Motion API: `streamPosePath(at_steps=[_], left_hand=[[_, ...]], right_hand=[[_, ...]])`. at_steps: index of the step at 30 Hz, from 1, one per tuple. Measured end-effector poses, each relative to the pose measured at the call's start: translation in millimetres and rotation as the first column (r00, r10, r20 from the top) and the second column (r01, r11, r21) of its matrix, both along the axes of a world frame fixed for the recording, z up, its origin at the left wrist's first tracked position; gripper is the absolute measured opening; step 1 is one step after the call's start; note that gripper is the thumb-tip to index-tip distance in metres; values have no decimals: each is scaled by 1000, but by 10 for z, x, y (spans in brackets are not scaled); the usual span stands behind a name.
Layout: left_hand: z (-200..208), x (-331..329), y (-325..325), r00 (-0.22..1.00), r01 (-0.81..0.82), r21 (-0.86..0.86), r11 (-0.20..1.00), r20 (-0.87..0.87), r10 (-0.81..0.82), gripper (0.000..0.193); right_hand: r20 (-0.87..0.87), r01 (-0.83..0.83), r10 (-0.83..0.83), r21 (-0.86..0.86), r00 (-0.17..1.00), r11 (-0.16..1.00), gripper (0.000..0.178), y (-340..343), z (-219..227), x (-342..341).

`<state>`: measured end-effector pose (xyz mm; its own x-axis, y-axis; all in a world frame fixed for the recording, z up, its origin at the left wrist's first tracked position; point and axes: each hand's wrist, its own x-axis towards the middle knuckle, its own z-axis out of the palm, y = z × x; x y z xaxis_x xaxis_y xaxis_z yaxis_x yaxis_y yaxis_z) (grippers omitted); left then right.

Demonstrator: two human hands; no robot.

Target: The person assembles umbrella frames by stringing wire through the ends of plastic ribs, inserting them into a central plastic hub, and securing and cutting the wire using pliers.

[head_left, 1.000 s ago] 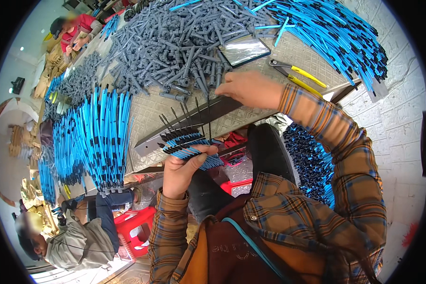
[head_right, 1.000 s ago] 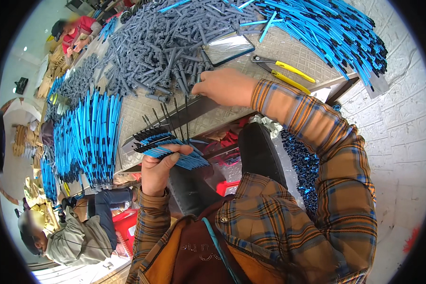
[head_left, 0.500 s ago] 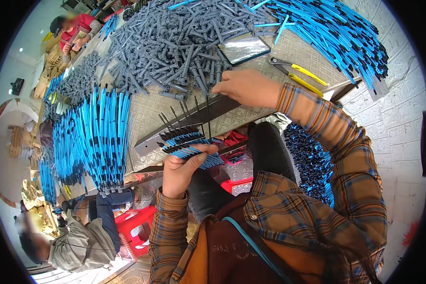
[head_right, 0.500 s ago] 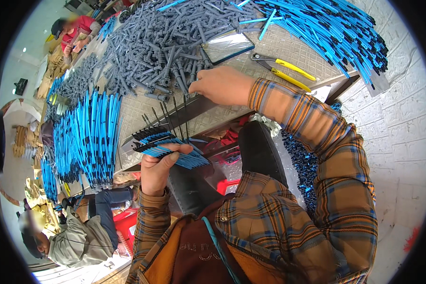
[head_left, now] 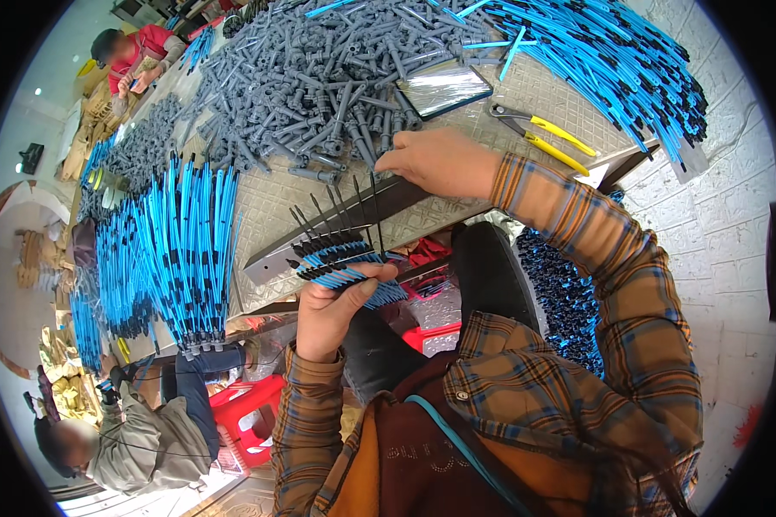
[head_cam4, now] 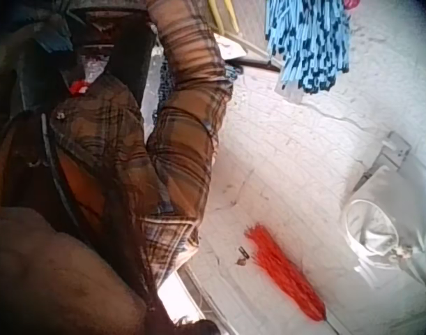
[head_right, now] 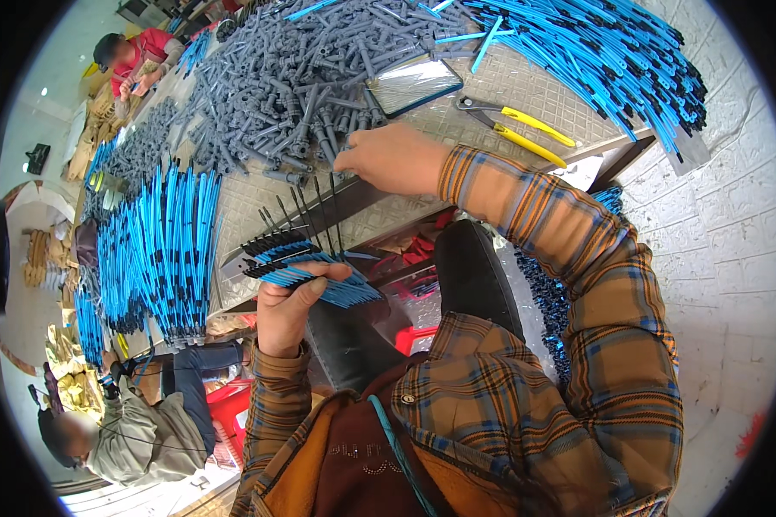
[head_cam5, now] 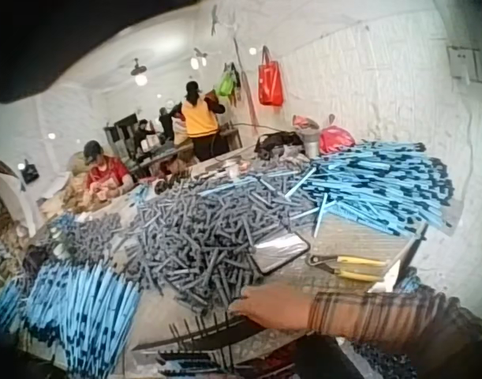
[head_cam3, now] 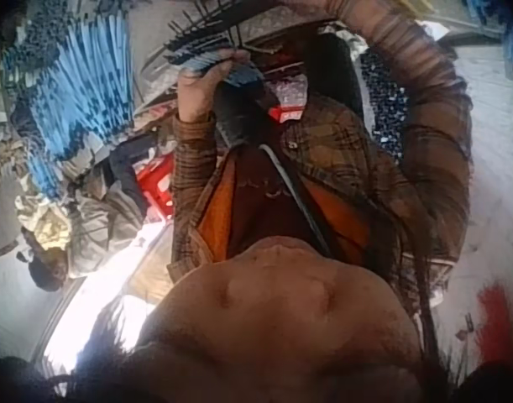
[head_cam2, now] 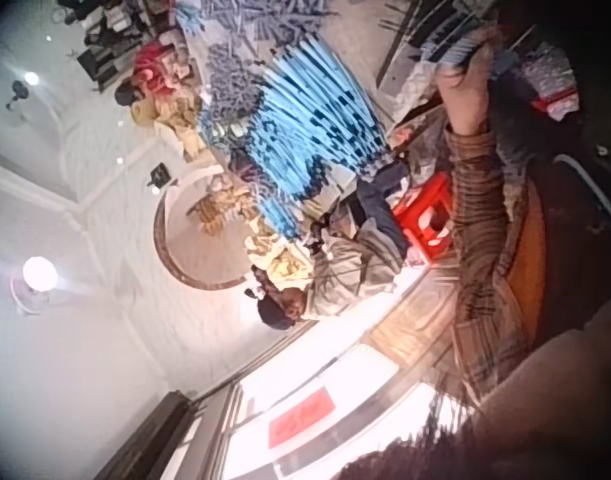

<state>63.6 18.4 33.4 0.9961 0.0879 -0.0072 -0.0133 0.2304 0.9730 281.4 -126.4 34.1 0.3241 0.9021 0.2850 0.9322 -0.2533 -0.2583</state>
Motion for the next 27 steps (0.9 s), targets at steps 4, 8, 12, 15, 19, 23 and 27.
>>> streamPosePath(at_steps=[4, 8, 12, 15, 19, 23, 27], left_hand=[[-15, -2, 5, 1000, 6, -1, 1000, 2, -6, 19], [-28, -2, 21, 1000, 8, -2, 1000, 5, -8, 19], [-18, -3, 29, 1000, 20, 0, 1000, 9, -20, 20], [-7, -7, 38, 1000, 19, -3, 1000, 3, -19, 20], [1, -9, 59, 999, 40, 26, 999, 15, -41, 19], [-16, -33, 78, 999, 32, -16, 999, 14, -32, 19], [0, -60, 103, 1000, 18, -47, 999, -15, -19, 19]], right_hand=[[-8, -5, 5, 31, 1000, 999, 20, 79, -74, -5], [4, -15, 15, 53, 1000, 998, 21, 155, -90, -21], [3, -22, 22, 59, 1000, 998, 21, 206, -72, -42], [4, -33, 33, 74, 999, 997, 19, 257, -70, -65], [9, -58, 57, 122, 998, 991, 17, 370, -105, -96], [1, -83, 84, 167, 996, 983, 14, 468, -157, -124], [-7, -92, 95, 169, 995, 981, 12, 543, -138, -175]])
